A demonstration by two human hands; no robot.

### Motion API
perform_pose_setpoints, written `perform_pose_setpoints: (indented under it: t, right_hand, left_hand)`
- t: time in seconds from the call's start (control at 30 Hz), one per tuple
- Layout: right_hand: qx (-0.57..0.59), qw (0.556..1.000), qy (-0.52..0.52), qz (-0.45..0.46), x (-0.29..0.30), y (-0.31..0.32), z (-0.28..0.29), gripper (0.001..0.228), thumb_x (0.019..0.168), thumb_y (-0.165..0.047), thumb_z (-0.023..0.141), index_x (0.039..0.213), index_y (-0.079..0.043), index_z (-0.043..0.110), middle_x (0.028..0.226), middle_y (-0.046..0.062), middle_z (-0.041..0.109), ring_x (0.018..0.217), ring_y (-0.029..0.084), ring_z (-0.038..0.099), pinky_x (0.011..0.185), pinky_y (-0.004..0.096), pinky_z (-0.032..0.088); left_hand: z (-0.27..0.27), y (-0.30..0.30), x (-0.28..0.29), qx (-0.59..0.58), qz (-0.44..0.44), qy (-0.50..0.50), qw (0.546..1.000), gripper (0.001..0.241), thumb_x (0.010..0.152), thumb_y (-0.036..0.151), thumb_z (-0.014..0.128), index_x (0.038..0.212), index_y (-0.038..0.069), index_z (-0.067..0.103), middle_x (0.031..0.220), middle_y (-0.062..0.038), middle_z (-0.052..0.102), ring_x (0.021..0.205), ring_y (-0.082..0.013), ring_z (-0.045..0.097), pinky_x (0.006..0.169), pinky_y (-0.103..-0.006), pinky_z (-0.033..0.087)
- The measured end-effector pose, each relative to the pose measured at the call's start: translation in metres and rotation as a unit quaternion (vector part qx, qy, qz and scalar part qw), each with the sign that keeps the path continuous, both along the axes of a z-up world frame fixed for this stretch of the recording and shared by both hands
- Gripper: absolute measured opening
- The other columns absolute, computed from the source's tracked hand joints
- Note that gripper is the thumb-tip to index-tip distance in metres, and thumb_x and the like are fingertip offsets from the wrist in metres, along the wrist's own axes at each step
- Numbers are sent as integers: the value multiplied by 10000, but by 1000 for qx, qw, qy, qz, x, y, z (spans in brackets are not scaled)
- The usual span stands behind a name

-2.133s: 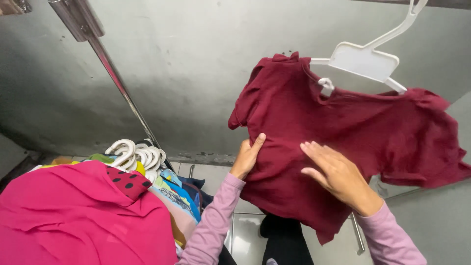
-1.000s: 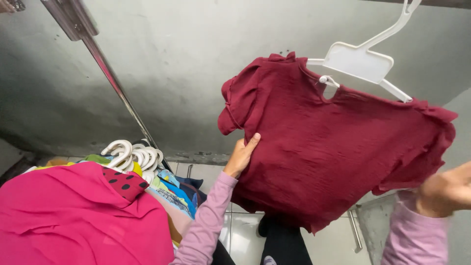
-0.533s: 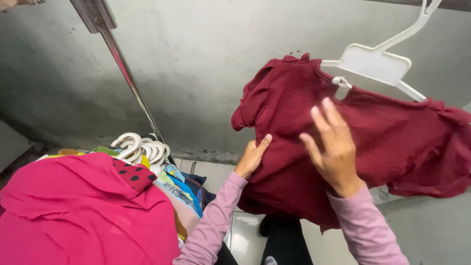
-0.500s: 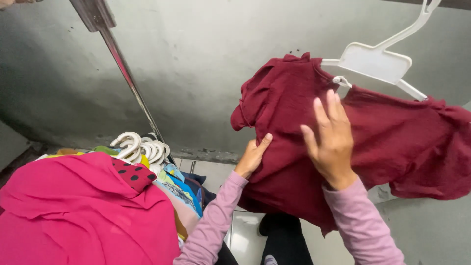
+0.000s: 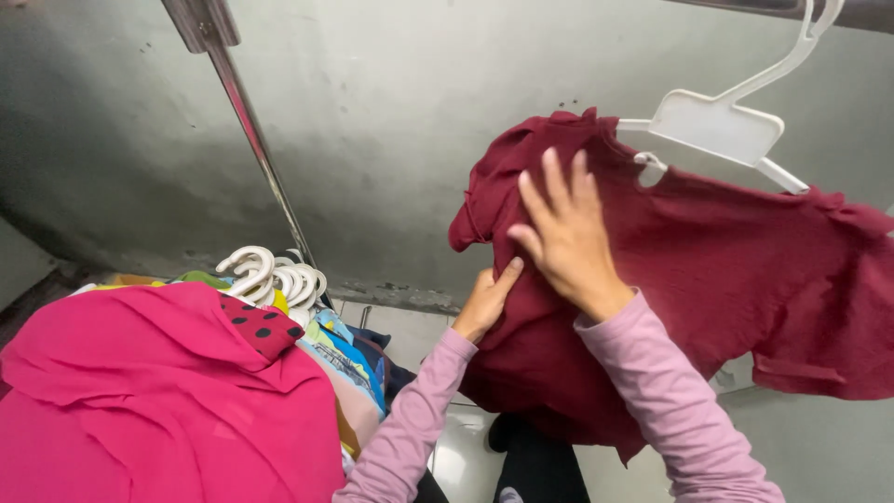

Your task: The person places a maroon shirt onto a white hanger, adjusts the collar and sleeves, and then hangs the shirt on a metal clothing rack. The person smooths the shirt and adjusts its position on the hanger multiple times.

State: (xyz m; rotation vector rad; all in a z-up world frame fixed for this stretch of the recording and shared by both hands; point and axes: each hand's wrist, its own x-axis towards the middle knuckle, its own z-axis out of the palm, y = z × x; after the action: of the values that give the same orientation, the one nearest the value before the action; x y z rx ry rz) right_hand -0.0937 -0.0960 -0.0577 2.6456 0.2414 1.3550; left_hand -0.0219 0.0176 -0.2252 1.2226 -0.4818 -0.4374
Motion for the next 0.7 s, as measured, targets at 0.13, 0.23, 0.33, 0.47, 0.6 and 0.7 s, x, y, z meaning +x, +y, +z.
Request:
perform_pose_setpoints:
  t: [0.13,0.23,0.33,0.47,0.6,0.7]
  right_hand:
    - [10,974,200,108,-28,13,-40,701,954,-561,577,1542,-190,485,1657,197,336,1458,494,361,1179,594,331]
    - [-18,980,193,31,-52,-8,-47,728,953,-600,535,1583,-249,430,1675,195,314,1516,430,319,1211,587,275]
    - [-33,981,178,-73,-75,-31,-57,781,942,-559,566,1614,-199,394,1641,235,369,1507,404,364,1215,578,286]
    - [-45,952,298,-58,-103,-29,-62,858,862,-632,607,1604,-283,355,1649,197,333,1499,360,364,1206,554,307]
    - [24,959,279,34,-124,-45,-10,662,889,-484,671,1488,-231,548,1473,160,569,1364,328,550,1128,529,435]
    - [50,988,119,88,-143,-46,57,404,938,-164,746,1320,-57,671,1332,121,711,1168,255,705,1108,415,524]
  left_hand:
    - [19,6,4,11,0,-31,999,414,1068,329,588,805,55,753,681,-40,630,681,-151,566,633,-337,508]
    - [56,22,-7,16,-2,-10,1000,449,1054,426,606,776,99,736,644,-15,629,612,-121,590,552,-273,487]
    - [39,18,6,27,1,0,1000,472,1039,493,625,746,133,711,616,5,610,573,-109,595,503,-248,460]
    - [43,18,10,31,17,-12,999,463,1033,491,638,727,146,692,612,12,590,587,-111,584,517,-252,452]
    - [21,9,24,32,11,-15,999,452,1035,495,637,734,162,691,619,32,592,586,-96,585,518,-237,456]
    - [24,13,16,53,5,-38,998,426,1000,538,572,772,179,588,799,116,547,754,-33,495,682,-250,440]
